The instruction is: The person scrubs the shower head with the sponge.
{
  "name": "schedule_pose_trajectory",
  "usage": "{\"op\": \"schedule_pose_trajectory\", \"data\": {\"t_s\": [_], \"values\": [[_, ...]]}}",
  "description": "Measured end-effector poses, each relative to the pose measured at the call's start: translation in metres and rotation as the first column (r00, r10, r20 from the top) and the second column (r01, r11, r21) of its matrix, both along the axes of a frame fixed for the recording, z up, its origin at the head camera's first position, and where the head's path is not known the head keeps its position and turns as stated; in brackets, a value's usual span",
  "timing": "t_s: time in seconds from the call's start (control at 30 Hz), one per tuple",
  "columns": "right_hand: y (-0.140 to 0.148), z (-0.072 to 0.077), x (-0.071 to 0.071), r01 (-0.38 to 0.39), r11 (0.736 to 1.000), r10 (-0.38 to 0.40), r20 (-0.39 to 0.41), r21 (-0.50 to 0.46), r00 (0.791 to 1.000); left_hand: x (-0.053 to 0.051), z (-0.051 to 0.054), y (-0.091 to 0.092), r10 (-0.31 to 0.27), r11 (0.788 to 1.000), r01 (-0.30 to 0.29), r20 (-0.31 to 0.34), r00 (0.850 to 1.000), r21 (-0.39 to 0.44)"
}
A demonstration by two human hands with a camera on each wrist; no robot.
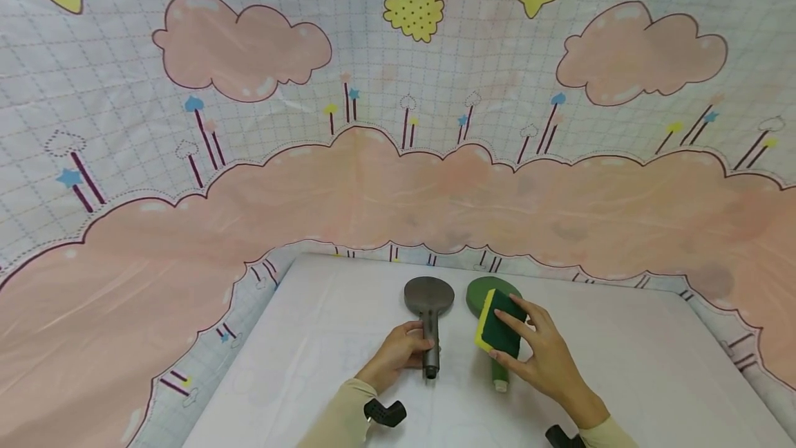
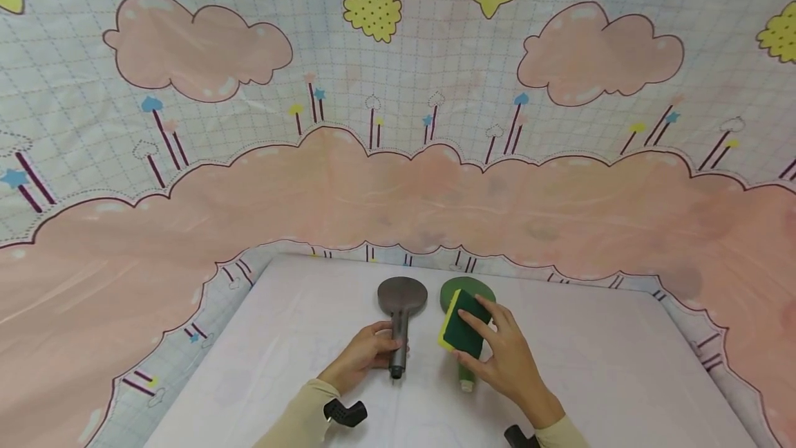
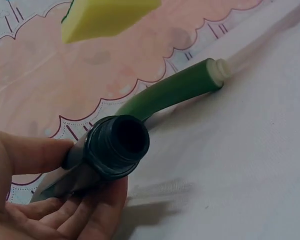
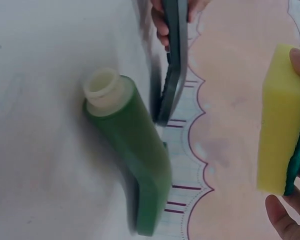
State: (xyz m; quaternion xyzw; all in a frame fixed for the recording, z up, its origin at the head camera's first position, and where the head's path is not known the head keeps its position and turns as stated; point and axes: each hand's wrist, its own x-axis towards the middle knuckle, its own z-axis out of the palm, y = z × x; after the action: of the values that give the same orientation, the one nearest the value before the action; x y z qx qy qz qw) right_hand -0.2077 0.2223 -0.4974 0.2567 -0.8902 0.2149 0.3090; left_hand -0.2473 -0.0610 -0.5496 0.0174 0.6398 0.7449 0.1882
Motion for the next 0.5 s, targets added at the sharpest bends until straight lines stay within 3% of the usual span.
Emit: {"op": "schedule_pose_trajectory", "data": {"t_s": [0.2, 0.5], "values": [[-0.003, 0.007, -0.002, -0.022, 1.000, 0.022, -0.017, -0.016, 1.000, 0.003, -0.002, -0.001, 0.004, 1.000, -0.003, -0.022, 1.000, 0.028], [-0.006, 0.015, -0.006, -0.050, 0.998, 0.045, -0.092, -0.047, 0.995, 0.002, 0.021, 0.002, -0.010, 0.996, 0.018, -0.100, 0.995, 0.083]]}}
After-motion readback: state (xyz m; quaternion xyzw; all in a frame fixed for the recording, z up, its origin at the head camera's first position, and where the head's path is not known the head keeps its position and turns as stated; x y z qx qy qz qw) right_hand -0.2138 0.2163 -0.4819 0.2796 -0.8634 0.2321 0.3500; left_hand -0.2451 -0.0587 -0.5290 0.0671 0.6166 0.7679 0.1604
